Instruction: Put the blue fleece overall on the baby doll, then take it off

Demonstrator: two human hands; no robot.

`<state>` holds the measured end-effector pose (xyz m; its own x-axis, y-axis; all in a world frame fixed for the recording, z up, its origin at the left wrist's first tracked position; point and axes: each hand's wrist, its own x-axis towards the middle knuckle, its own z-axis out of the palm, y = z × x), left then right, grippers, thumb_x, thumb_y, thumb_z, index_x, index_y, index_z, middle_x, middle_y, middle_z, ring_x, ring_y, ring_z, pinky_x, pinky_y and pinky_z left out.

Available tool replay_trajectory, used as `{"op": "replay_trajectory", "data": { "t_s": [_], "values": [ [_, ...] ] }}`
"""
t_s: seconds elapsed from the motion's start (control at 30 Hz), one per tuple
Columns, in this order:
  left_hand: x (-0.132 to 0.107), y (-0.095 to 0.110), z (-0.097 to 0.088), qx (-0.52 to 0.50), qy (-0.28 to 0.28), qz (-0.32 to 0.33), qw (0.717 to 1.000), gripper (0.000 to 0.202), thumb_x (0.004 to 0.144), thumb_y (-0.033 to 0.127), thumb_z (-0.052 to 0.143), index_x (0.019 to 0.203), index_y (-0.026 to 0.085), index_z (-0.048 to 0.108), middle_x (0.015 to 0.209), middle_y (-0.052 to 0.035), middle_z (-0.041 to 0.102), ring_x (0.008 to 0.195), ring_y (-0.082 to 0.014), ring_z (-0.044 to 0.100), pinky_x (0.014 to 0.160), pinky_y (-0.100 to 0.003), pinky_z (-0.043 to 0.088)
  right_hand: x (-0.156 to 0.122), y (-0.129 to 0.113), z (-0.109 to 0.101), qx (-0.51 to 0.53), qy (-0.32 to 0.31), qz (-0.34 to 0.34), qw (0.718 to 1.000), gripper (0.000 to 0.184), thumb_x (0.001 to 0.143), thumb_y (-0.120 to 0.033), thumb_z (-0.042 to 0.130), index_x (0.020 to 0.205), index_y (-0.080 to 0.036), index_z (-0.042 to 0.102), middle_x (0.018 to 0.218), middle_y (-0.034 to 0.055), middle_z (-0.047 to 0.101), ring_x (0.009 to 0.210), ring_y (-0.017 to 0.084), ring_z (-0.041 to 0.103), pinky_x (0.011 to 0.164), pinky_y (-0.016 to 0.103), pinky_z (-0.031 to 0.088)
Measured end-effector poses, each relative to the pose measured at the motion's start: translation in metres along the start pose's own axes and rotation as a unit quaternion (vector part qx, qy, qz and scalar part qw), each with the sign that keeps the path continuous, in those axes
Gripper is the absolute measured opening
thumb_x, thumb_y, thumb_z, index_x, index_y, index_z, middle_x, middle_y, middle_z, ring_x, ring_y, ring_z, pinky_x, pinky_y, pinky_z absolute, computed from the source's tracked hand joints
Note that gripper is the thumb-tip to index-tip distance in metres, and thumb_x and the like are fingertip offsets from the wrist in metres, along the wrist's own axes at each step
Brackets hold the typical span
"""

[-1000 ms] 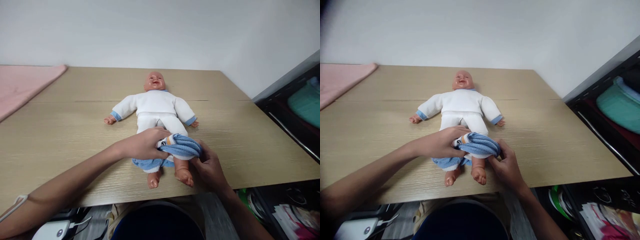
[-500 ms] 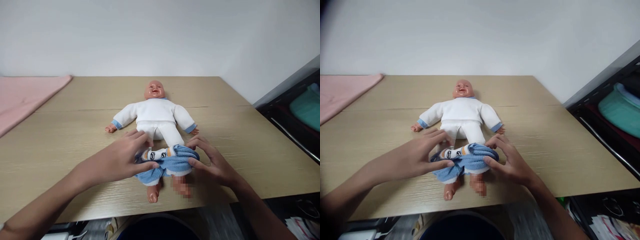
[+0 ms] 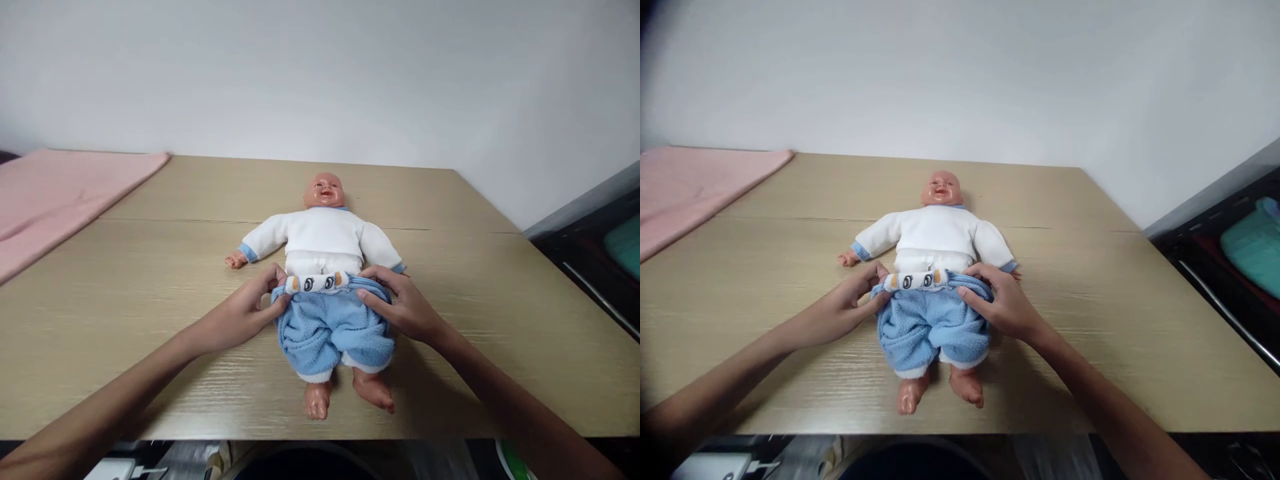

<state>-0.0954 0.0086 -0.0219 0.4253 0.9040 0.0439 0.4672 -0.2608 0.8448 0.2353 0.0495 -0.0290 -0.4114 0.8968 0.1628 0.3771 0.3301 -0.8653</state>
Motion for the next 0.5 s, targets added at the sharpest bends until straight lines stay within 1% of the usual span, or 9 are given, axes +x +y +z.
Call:
{"op": "replay_trajectory", "data": {
  "t_s": [0.07, 0.1, 0.17, 0.23, 0.27, 0.3, 0.37, 0.43, 0.5],
  "values": [
    [0.001, -0.005, 0.008, 0.014, 0.052, 0.023, 0.998, 0.013, 0.111, 0.036, 0.057, 0.11, 0.023, 0.058, 0.102, -0.0025, 0.061, 0.094, -0.0213, 0.06, 0.088, -0.036, 0.054, 0.004, -0.002, -0.002, -0.041, 0.008, -0.028, 0.999, 0.019, 0.099, -0.043, 0.076, 0.099, -0.024, 0.076, 0.097, 0.0043, 0.074, 0.091, 0.025, 0.068, 0.087, 0.038, 0.054],
    [0.002, -0.006, 0.01, 0.037, 0.074, 0.04, 0.996, 0.011, 0.11, 0.033, 0.06, 0.114, 0.023, 0.059, 0.109, -0.0045, 0.064, 0.103, -0.0233, 0.062, 0.096, -0.04, 0.054, 0.006, -0.003, -0.003, -0.048, 0.015, -0.042, 0.998, 0.018, 0.1, -0.042, 0.075, 0.096, -0.024, 0.075, 0.097, 0.005, 0.073, 0.092, 0.025, 0.068, 0.088, 0.039, 0.055],
    [0.001, -0.006, 0.014, 0.103, 0.109, 0.07, 0.986, 0.015, 0.107, 0.03, 0.064, 0.12, 0.024, 0.062, 0.128, -0.0096, 0.065, 0.124, -0.0286, 0.061, 0.113, -0.048, 0.048, 0.01, -0.004, -0.003, -0.052, 0.031, -0.076, 0.995, 0.017, 0.102, -0.04, 0.073, 0.095, -0.025, 0.073, 0.103, 0.0064, 0.073, 0.1, 0.027, 0.07, 0.095, 0.042, 0.055],
    [0.001, -0.005, 0.014, 0.145, 0.122, 0.092, 0.978, 0.016, 0.106, 0.028, 0.065, 0.121, 0.024, 0.063, 0.144, -0.0126, 0.061, 0.14, -0.0321, 0.055, 0.123, -0.052, 0.041, 0.012, -0.003, -0.002, -0.056, 0.042, -0.103, 0.992, 0.014, 0.104, -0.039, 0.071, 0.099, -0.026, 0.072, 0.113, 0.0079, 0.075, 0.11, 0.028, 0.071, 0.103, 0.044, 0.053],
    [0.001, -0.006, 0.015, 0.144, 0.115, 0.096, 0.978, 0.015, 0.107, 0.027, 0.063, 0.121, 0.024, 0.062, 0.149, -0.0131, 0.06, 0.144, -0.032, 0.054, 0.125, -0.052, 0.04, 0.013, -0.003, -0.001, -0.063, 0.045, -0.104, 0.992, 0.014, 0.105, -0.04, 0.07, 0.102, -0.027, 0.072, 0.116, 0.0079, 0.077, 0.111, 0.029, 0.071, 0.103, 0.044, 0.053],
    [0.002, -0.008, 0.015, 0.133, 0.105, 0.095, 0.981, 0.014, 0.108, 0.026, 0.06, 0.122, 0.024, 0.061, 0.149, -0.0131, 0.06, 0.144, -0.0308, 0.055, 0.124, -0.05, 0.041, 0.014, -0.001, 0.0, -0.072, 0.045, -0.096, 0.992, 0.015, 0.107, -0.041, 0.068, 0.105, -0.027, 0.071, 0.115, 0.0074, 0.078, 0.109, 0.028, 0.072, 0.101, 0.043, 0.054],
    [0.008, -0.013, 0.015, 0.103, 0.097, 0.075, 0.987, 0.01, 0.111, 0.027, 0.054, 0.12, 0.023, 0.057, 0.137, -0.0118, 0.068, 0.129, -0.0272, 0.064, 0.112, -0.044, 0.049, 0.019, 0.004, 0.003, -0.083, 0.049, -0.069, 0.993, 0.019, 0.108, -0.046, 0.066, 0.11, -0.028, 0.07, 0.104, 0.005, 0.079, 0.096, 0.026, 0.072, 0.09, 0.04, 0.054],
    [0.019, -0.019, 0.016, 0.079, 0.119, 0.04, 0.989, 0.009, 0.112, 0.029, 0.05, 0.118, 0.023, 0.054, 0.114, -0.0073, 0.071, 0.104, -0.0236, 0.066, 0.094, -0.039, 0.052, 0.028, 0.011, 0.007, -0.077, 0.063, -0.04, 0.994, 0.023, 0.108, -0.05, 0.066, 0.11, -0.027, 0.069, 0.087, 0.0009, 0.075, 0.079, 0.023, 0.066, 0.076, 0.036, 0.05],
    [0.033, -0.025, 0.016, 0.058, 0.155, 0.014, 0.986, 0.012, 0.112, 0.033, 0.05, 0.118, 0.022, 0.052, 0.1, -0.003, 0.067, 0.089, -0.0208, 0.061, 0.084, -0.036, 0.048, 0.04, 0.018, 0.01, -0.064, 0.085, -0.019, 0.994, 0.025, 0.107, -0.052, 0.066, 0.108, -0.027, 0.068, 0.073, -0.0038, 0.065, 0.067, 0.02, 0.057, 0.066, 0.033, 0.043]
  ]
}}
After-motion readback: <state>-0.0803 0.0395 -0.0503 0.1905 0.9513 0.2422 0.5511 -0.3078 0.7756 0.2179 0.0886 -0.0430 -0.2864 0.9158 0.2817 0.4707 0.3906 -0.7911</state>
